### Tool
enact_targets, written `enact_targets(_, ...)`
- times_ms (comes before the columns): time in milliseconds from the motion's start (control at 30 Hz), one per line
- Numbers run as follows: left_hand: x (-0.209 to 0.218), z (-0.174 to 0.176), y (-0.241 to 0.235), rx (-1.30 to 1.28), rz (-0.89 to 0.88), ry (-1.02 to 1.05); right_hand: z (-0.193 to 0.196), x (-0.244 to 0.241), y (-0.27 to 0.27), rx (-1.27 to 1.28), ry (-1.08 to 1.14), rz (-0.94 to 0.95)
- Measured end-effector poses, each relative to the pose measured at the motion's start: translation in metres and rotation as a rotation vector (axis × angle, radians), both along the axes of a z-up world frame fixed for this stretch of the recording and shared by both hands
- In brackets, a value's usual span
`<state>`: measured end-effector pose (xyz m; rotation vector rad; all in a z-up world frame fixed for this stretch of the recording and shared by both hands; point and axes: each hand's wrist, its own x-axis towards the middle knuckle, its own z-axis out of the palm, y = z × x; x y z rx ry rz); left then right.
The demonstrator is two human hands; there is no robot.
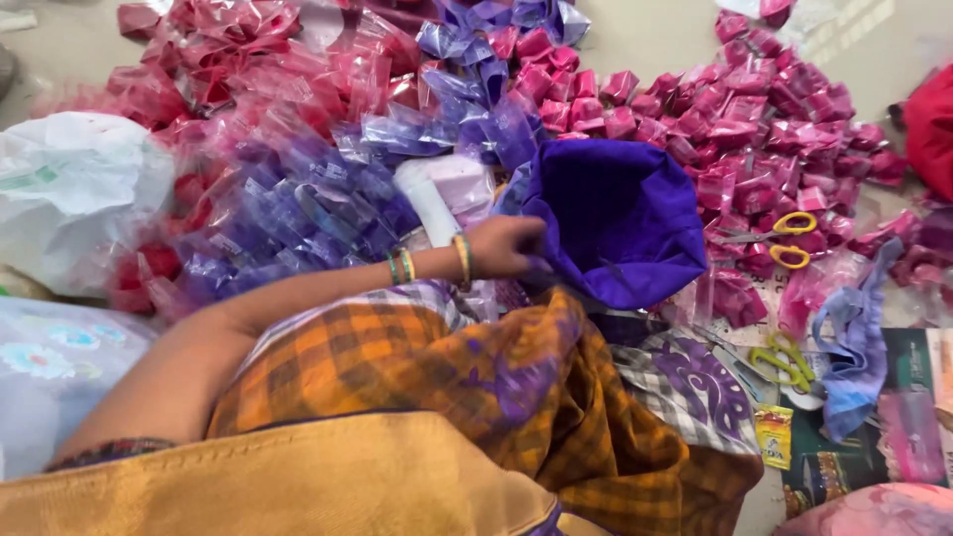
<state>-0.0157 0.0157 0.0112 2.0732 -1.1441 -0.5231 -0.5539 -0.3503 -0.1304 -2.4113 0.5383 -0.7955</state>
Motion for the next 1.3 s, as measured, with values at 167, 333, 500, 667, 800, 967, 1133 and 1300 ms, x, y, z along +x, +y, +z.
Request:
enact_targets(167,0.023,-0.039,0.060,0.205,0.359,-0.299,0.048,0.070,0.005,-0.022,-0.030,-0.138)
enact_targets(333,0.002,-0.034,0.086,0.483,0.380,-0.291,0.096,0.126,0.007,-0.028,-0.039,-0.237)
enact_targets(500,0.007,-0.074,0.099,0.473,0.306,-0.391,0.169,0.268,0.060,0.027,-0.137,0.125)
enact_targets(667,0.014,-0.077,0.100,0.500,0.233,-0.536,0.139,0.342,0.206,0.787,0.348,1.017)
enact_targets(800,0.014,-0.098,0.102,0.360,0.262,-0.695,-0.005,0.352,0.242,0.465,0.837,1.610)
enact_targets(967,0.011,-0.107,0.102,0.360,0.237,-0.739,-0.018,0.384,0.267,0.362,1.040,1.920)
enact_targets(1133,0.021,-0.092,0.095,0.498,0.162,-0.558,-0.077,0.412,0.306,-0.035,0.763,2.348)
enact_targets(1300,0.029,-0.052,0.098,0.524,0.409,-0.361,0.044,0.419,0.314,0.351,1.113,2.163)
